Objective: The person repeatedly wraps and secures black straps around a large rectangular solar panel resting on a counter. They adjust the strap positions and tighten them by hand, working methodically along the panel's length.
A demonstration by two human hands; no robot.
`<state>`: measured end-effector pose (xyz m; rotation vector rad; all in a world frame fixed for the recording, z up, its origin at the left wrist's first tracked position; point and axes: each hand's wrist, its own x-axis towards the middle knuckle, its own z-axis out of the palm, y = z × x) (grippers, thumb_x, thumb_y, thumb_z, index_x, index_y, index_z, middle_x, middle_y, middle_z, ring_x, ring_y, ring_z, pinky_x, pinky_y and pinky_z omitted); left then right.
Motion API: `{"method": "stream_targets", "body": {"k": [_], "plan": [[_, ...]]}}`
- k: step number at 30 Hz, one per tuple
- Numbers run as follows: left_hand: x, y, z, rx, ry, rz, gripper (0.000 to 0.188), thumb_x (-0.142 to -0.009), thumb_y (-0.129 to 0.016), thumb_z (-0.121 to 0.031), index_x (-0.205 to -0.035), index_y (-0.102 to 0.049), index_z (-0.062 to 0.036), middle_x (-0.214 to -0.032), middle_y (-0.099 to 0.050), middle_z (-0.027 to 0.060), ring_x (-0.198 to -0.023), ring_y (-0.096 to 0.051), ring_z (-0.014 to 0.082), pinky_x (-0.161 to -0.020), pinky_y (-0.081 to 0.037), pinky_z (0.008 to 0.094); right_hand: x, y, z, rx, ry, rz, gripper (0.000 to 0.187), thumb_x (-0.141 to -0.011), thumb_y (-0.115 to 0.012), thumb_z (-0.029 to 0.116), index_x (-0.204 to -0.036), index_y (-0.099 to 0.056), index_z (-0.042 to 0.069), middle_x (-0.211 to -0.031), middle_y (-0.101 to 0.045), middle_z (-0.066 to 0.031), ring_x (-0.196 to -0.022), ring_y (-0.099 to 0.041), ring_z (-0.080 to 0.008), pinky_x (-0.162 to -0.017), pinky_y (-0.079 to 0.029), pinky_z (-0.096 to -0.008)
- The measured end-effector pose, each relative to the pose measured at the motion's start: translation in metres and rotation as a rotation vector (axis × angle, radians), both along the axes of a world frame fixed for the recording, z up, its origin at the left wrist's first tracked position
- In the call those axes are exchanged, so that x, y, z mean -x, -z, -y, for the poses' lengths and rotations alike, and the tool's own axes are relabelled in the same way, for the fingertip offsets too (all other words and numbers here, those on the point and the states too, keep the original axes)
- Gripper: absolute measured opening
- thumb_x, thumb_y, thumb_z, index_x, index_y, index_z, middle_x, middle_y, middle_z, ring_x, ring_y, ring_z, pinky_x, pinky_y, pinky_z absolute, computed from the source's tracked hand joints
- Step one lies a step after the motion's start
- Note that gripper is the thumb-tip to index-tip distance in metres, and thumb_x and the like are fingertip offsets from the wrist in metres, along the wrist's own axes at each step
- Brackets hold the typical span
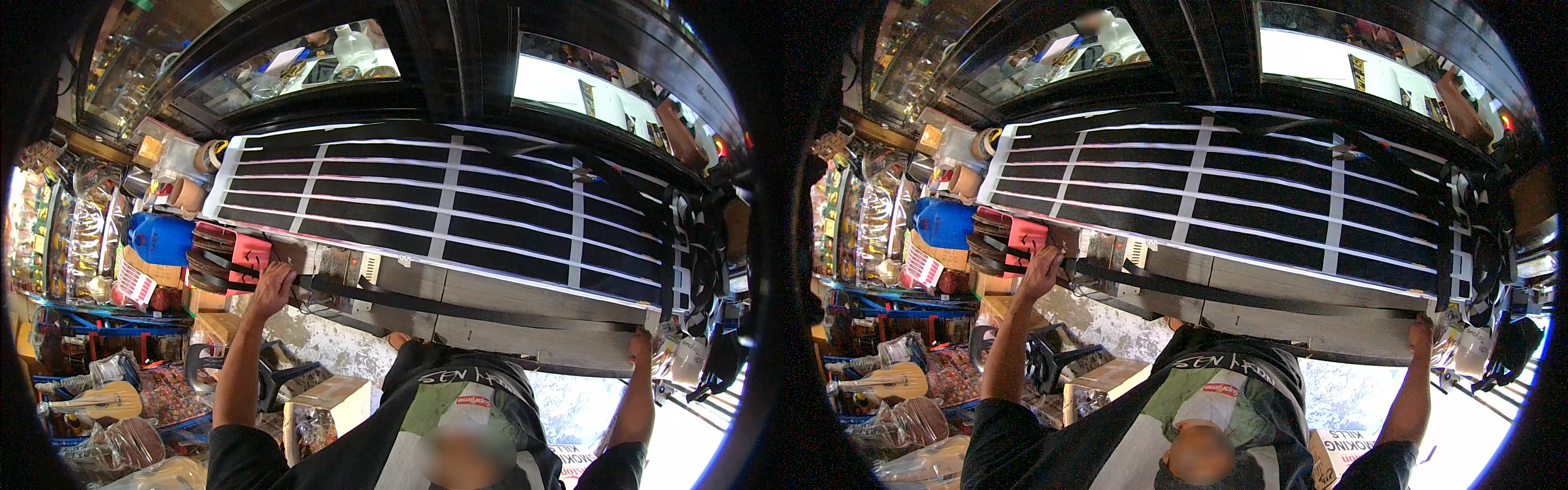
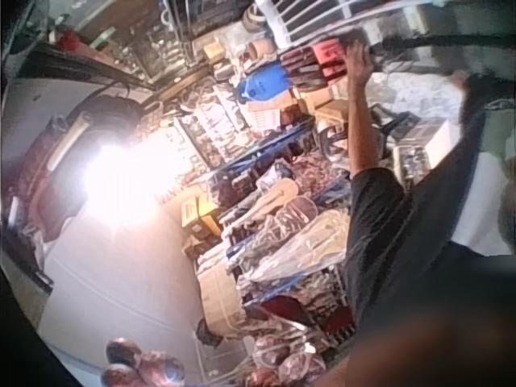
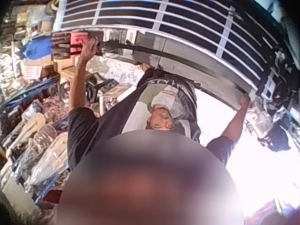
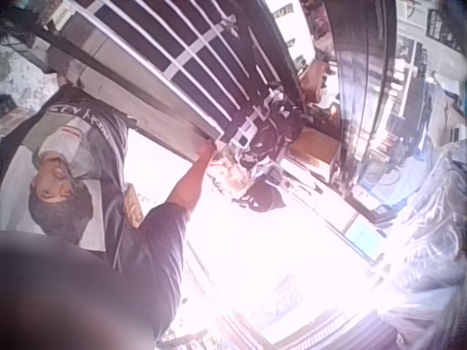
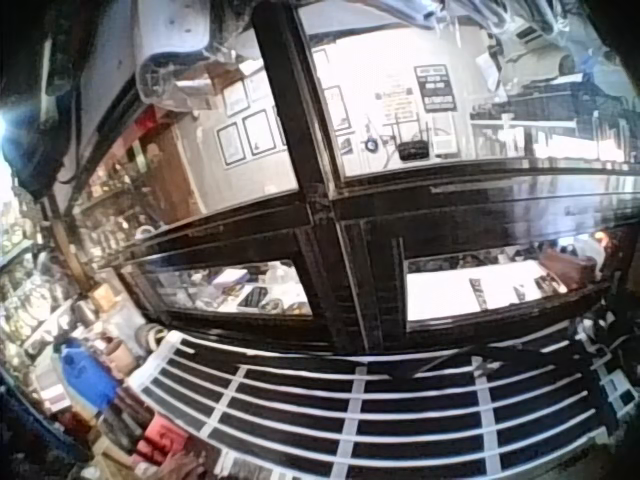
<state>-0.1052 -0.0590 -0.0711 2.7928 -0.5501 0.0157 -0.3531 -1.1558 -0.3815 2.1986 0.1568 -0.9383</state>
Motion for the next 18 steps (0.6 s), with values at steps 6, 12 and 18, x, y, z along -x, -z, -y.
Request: {"method": "stream_targets", "body": {"k": [6,12,18], "plan": [[0.001,0.0,-0.001,-0.008,-0.001,0.014,0.015,-0.106,-0.058,-0.015,-0.098,-0.058,-0.0027,-0.092,-0.061,0.016,-0.093,-0.059,0.0397,-0.083,-0.044,0.05,0.004,-0.009,-0.003,0.078,-0.253,0.054,0.067,-0.055,-0.091,0.065,-0.102,-0.086,0.018,-0.114,-0.075,0.0006,-0.129,-0.055,-0.0249,-0.094,-0.052,-0.0386],[0.006,0.01,-0.019,-0.025,-0.036,0.039,0.015,-0.106,-0.058,-0.015,-0.098,-0.057,-0.0028,-0.093,-0.061,0.017,-0.093,-0.059,0.041,-0.082,-0.044,0.05,0.004,0.012,0.006,-0.003,-0.038,0.079,0.061,-0.064,-0.091,0.051,-0.111,-0.084,0.013,-0.136,-0.071,-0.0078,-0.14,-0.052,-0.0293,-0.109,-0.046,-0.0423],[0.017,0.002,-0.068,-0.032,-0.34,-0.052,0.02,-0.11,-0.055,-0.021,-0.099,-0.057,-0.0037,-0.094,-0.061,0.0179,-0.096,-0.059,0.0425,-0.08,-0.044,0.0522,0.01,0.022,0.01,-0.121,0.152,0.204,0.052,-0.072,-0.082,0.037,-0.117,-0.078,0.011,-0.135,-0.069,-0.0154,-0.132,-0.055,-0.0354,-0.108,-0.048,-0.0449]]}}
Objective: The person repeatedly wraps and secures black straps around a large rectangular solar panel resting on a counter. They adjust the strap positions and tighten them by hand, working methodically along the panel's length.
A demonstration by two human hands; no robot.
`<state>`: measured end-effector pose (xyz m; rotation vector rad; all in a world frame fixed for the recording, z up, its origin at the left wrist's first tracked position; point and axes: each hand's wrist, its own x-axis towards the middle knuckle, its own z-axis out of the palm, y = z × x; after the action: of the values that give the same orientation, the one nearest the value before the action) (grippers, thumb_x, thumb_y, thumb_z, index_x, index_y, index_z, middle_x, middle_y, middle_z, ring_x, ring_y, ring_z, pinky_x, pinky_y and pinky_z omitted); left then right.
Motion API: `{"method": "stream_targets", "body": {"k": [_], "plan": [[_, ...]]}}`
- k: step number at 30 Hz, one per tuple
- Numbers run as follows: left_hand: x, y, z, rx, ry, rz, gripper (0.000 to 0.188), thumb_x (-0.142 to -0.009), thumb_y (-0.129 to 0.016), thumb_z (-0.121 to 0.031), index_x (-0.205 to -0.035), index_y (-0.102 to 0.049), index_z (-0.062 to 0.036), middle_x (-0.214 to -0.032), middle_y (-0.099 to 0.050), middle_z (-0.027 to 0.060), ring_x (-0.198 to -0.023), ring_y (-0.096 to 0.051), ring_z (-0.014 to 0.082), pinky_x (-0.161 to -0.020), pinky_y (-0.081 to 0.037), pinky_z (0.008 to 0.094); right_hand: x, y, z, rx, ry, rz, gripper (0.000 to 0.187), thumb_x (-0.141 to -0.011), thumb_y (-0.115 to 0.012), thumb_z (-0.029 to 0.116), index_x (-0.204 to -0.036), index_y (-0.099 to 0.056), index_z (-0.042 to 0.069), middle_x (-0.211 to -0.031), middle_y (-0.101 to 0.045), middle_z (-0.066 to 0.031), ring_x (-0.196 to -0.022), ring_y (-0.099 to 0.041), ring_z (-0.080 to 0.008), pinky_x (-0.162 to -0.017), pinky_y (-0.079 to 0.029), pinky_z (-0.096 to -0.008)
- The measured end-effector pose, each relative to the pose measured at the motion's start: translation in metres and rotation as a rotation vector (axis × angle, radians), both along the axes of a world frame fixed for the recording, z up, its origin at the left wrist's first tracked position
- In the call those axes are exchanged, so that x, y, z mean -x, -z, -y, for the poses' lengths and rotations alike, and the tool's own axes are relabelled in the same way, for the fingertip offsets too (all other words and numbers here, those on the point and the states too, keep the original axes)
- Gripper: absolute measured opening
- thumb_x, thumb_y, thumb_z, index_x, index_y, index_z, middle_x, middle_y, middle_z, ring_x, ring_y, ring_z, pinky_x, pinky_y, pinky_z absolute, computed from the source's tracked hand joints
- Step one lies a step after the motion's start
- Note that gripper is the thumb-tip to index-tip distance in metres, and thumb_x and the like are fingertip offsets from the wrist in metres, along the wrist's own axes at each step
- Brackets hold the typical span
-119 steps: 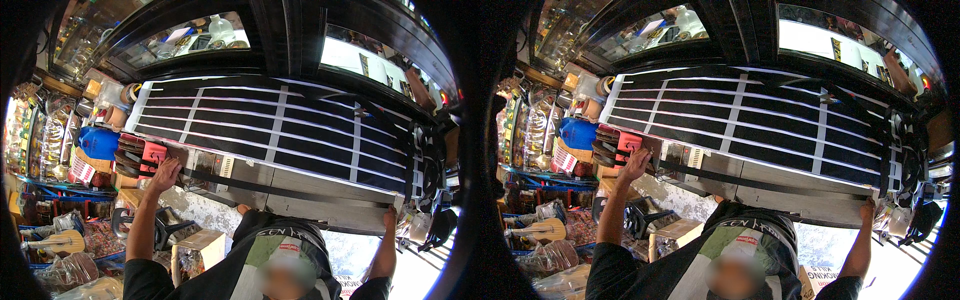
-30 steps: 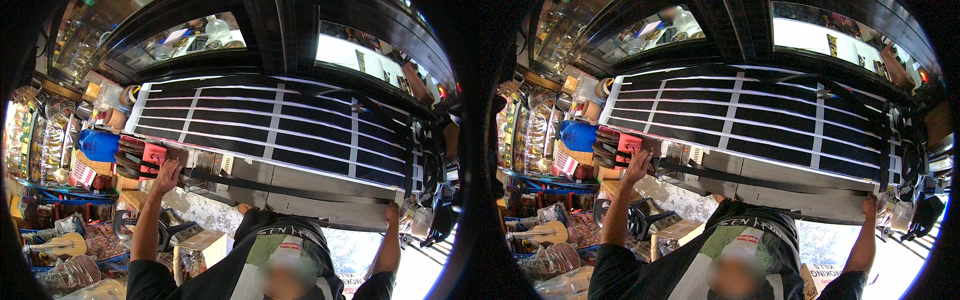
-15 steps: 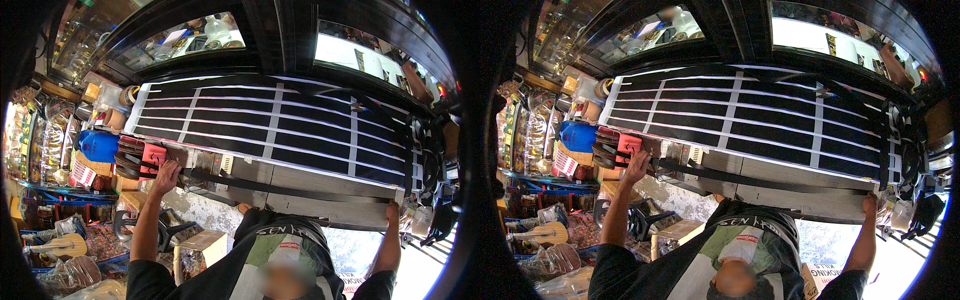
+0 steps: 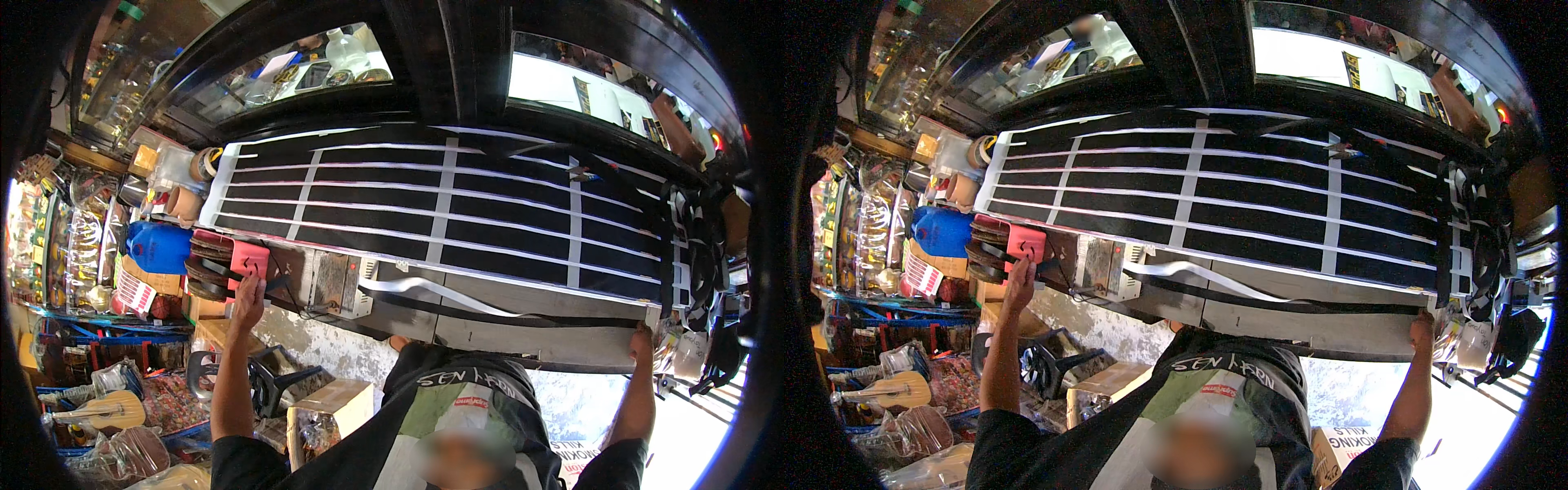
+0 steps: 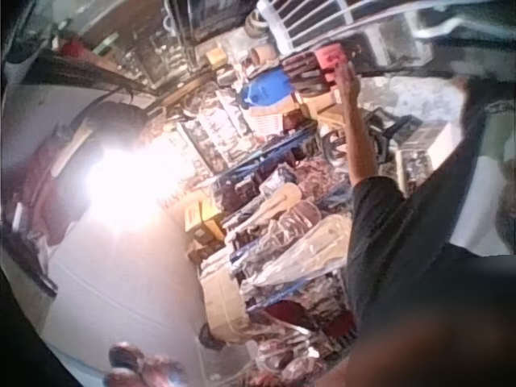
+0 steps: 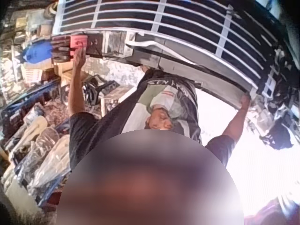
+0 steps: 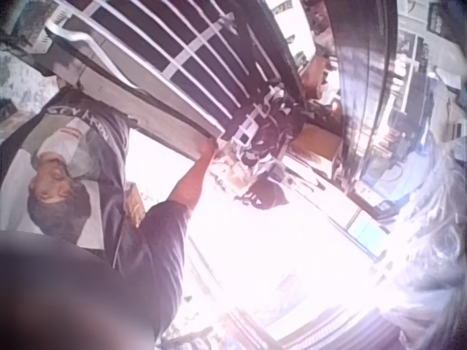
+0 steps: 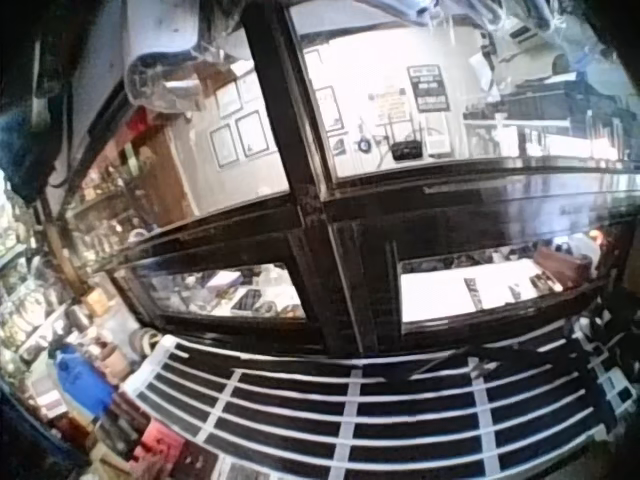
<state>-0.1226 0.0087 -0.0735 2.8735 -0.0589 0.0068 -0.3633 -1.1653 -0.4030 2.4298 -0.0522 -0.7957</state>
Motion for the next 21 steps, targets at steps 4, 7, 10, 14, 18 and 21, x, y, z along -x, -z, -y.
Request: {"method": "stream_targets", "body": {"k": [4,7,10,14,18,21], "plan": [[-0.013,0.015,0.011,-0.048,0.058,0.075,0.026,-0.111,-0.054,-0.027,-0.101,-0.058,-0.003,-0.098,-0.062,0.0205,-0.099,-0.058,0.0448,-0.083,-0.044,0.0561,-0.004,-0.004,-0.002,-0.18,0.194,0.252,0.045,-0.08,-0.073,0.027,-0.122,-0.072,0.01,-0.127,-0.07,-0.0197,-0.12,-0.062,-0.0398,-0.101,-0.053,-0.0466],[-0.021,0.03,0.025,-0.119,0.096,0.07,0.027,-0.111,-0.054,-0.027,-0.1,-0.057,-0.0019,-0.098,-0.061,0.0215,-0.098,-0.057,0.0463,-0.086,-0.044,0.0572,-0.012,-0.019,-0.017,-0.433,0.382,0.562,0.041,-0.085,-0.066,0.019,-0.125,-0.067,0.009,-0.121,-0.07,-0.023,-0.11,-0.067,-0.043,-0.096,-0.057,-0.0478],[-0.02,0.045,0.024,-0.072,0.18,0.141,0.028,-0.109,-0.056,-0.022,-0.126,-0.059,-0.0009,-0.118,-0.064,0.0238,-0.115,-0.058,0.047,-0.101,-0.046,0.0552,-0.017,-0.046,-0.059,-0.495,0.513,0.685,0.047,-0.088,-0.057,0.01,-0.133,-0.066,0.005,-0.129,-0.069,-0.0253,-0.122,-0.063,-0.0432,-0.106,-0.054,-0.0489],[0.018,0.079,0.004,0.046,-0.013,-0.032,0.042,-0.102,-0.062,-0.013,-0.142,-0.055,-0.0027,-0.133,-0.062,0.0269,-0.126,-0.056,0.0472,-0.108,-0.046,0.0525,-0.022,-0.075,-0.127,-0.319,0.576,0.931,0.034,-0.089,-0.059,0.008,-0.122,-0.07,0.008,-0.118,-0.072,-0.0232,-0.11,-0.069,-0.0439,-0.098,-0.056,-0.0503],[0.097,0.132,-0.017,-0.097,-0.141,-0.233,0.033,-0.103,-0.065,-0.024,-0.131,-0.063,-0.0053,-0.125,-0.064,0.0294,-0.116,-0.061,0.052,-0.099,-0.05,0.056,-0.024,-0.094,-0.149,-0.491,0.402,1.258,0.021,-0.09,-0.064,0.011,-0.11,-0.07,0.004,-0.104,-0.071,-0.0218,-0.1,-0.067,-0.0439,-0.088,-0.055,-0.0534],[0.177,0.171,-0.012,0.091,-0.131,-0.403,0.032,-0.102,-0.066,-0.03,-0.122,-0.066,-0.0044,-0.116,-0.067,0.0286,-0.111,-0.063,0.0513,-0.095,-0.052,0.0564,-0.032,-0.098,-0.164,-0.453,0.529,1.255,0.027,-0.082,-0.072,0.005,-0.108,-0.066,0.002,-0.1,-0.069,-0.0221,-0.099,-0.066,-0.0451,-0.089,-0.053,-0.0541]]}}
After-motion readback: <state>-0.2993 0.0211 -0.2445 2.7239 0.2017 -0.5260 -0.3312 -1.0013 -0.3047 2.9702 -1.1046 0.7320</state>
